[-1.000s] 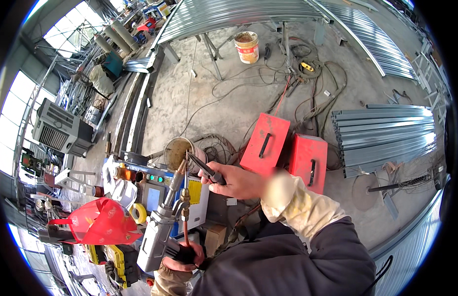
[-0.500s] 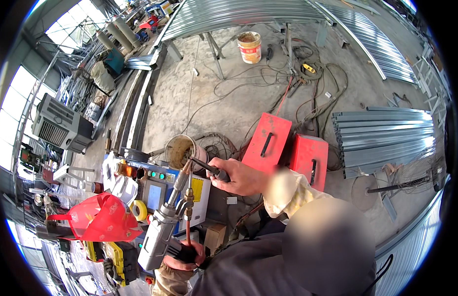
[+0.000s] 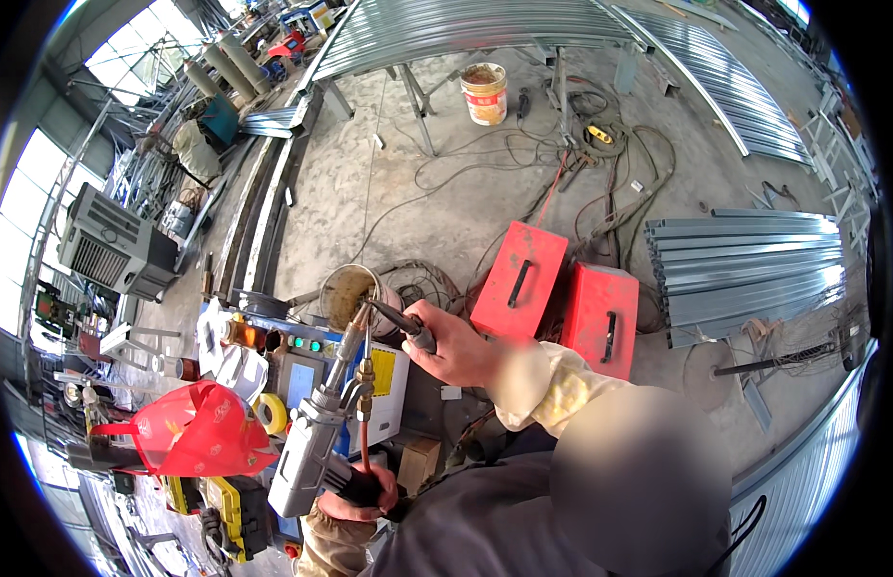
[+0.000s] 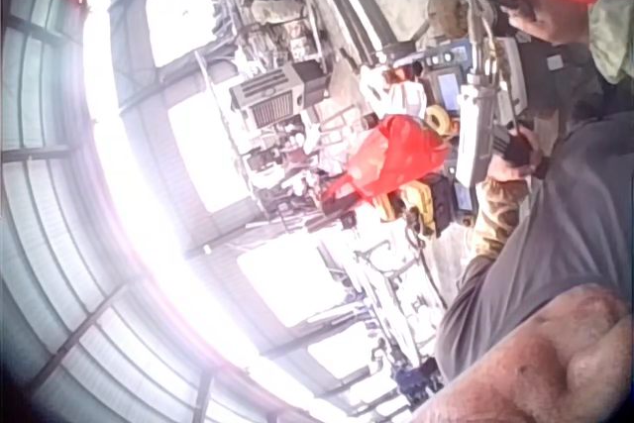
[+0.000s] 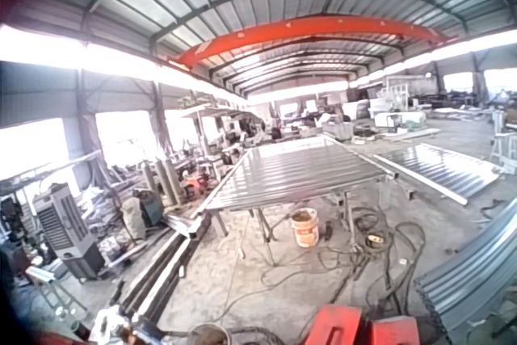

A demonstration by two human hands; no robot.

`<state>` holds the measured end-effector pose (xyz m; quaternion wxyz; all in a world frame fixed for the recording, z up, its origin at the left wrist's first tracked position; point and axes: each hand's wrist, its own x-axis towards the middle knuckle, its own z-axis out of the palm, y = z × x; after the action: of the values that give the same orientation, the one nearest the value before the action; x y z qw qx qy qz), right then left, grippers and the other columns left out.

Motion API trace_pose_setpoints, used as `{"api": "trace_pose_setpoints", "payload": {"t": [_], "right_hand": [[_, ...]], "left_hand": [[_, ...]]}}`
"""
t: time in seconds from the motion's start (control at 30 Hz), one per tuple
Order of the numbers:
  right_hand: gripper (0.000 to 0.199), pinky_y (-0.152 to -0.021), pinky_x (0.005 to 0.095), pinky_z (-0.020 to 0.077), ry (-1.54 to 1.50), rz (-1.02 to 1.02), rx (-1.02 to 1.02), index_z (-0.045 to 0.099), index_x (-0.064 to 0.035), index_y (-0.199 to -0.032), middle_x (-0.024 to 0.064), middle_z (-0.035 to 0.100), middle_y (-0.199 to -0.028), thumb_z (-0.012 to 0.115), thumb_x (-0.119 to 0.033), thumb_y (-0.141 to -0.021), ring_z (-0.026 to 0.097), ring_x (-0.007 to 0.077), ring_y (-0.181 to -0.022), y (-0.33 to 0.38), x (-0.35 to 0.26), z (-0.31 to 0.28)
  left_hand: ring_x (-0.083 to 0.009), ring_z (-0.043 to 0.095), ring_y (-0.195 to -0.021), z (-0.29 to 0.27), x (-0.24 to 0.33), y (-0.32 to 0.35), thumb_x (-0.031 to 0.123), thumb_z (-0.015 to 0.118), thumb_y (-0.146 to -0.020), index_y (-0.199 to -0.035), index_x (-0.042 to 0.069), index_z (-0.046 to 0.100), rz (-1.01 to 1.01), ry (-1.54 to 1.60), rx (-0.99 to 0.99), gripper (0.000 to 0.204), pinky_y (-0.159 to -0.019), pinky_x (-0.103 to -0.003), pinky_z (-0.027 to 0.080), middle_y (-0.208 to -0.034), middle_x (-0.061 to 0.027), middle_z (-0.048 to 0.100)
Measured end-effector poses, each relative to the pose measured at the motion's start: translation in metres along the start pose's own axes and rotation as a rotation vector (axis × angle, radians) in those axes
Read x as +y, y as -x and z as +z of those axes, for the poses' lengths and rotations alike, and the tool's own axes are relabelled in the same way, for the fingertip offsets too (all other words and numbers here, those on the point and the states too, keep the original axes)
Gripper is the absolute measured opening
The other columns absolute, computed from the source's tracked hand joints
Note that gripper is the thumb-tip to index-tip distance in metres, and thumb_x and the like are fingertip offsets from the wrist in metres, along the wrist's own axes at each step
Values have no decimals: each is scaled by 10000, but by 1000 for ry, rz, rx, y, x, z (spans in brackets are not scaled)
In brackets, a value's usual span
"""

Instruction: The person operates a welding machine's touchscreen to adjust settings, then uses pliers to adjust the welding torch. They proceed to weld metal frame components together, creating visible sparks and molten metal at the joints.

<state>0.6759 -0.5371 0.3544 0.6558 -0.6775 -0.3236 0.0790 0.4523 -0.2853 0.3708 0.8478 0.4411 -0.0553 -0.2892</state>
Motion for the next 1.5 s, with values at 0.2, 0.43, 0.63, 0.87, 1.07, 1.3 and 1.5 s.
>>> {"api": "trace_pose_setpoints", "payload": {"t": [0.2,0.43,0.63,0.87,1.07,1.3,1.5], "right_hand": [[325,-948,300,485,-320,128,-184,510,-75,-1311,9,592,-1090,627,-104,-1010,572,118,-1000,2,13,4],[543,-896,445,518,62,389,-21,472,14,-1316,224,662,-1070,691,-369,-999,681,385,-1027,57,36,47],[571,-808,500,534,-18,387,-184,462,3,-1237,271,686,-984,771,-378,-945,694,461,-966,86,19,82],[556,-963,463,507,130,245,179,535,4,-1324,235,632,-1246,776,-296,-922,630,399,-1137,95,16,69],[736,-1061,466,478,311,84,258,475,6,-1427,238,550,-1398,826,-165,-803,561,408,-1301,77,-18,20],[629,-857,419,553,122,264,557,521,-12,-1393,156,661,-1155,768,-205,-848,688,289,-1031,67,-18,-93],[486,-638,289,551,-140,351,891,556,-39,-1379,59,690,-985,670,-224,-945,661,148,-775,104,-78,-238]], "left_hand": [[-210,626,-823,-19,2,4,74,844,-748,-1061,-26,599,-16,-97,-58,410,-751,-345,513,-866,-93,624],[-269,648,-1083,-20,5,-27,97,897,-684,-1160,14,612,108,-229,177,561,-930,-402,532,-1182,-148,644],[-352,323,-1547,-19,-3,-60,181,910,-602,-1164,105,646,149,-168,395,626,-1243,-513,304,-1656,-134,367],[-295,524,-1255,-8,-4,-118,71,761,-682,-1262,38,548,271,-110,423,618,-1155,-467,372,-1276,-118,551],[-188,575,-1178,19,9,-196,-21,711,-822,-1451,-19,496,185,-96,480,665,-1054,-358,461,-1255,-84,575],[-245,522,-1250,68,25,-310,165,828,-894,-1524,-18,469,381,-922,141,748,-1110,-387,412,-1326,-151,517],[-177,576,-1067,-16,37,-335,117,760,-928,-1468,0,560,363,-735,387,588,-980,-314,458,-1169,-63,536]]}}
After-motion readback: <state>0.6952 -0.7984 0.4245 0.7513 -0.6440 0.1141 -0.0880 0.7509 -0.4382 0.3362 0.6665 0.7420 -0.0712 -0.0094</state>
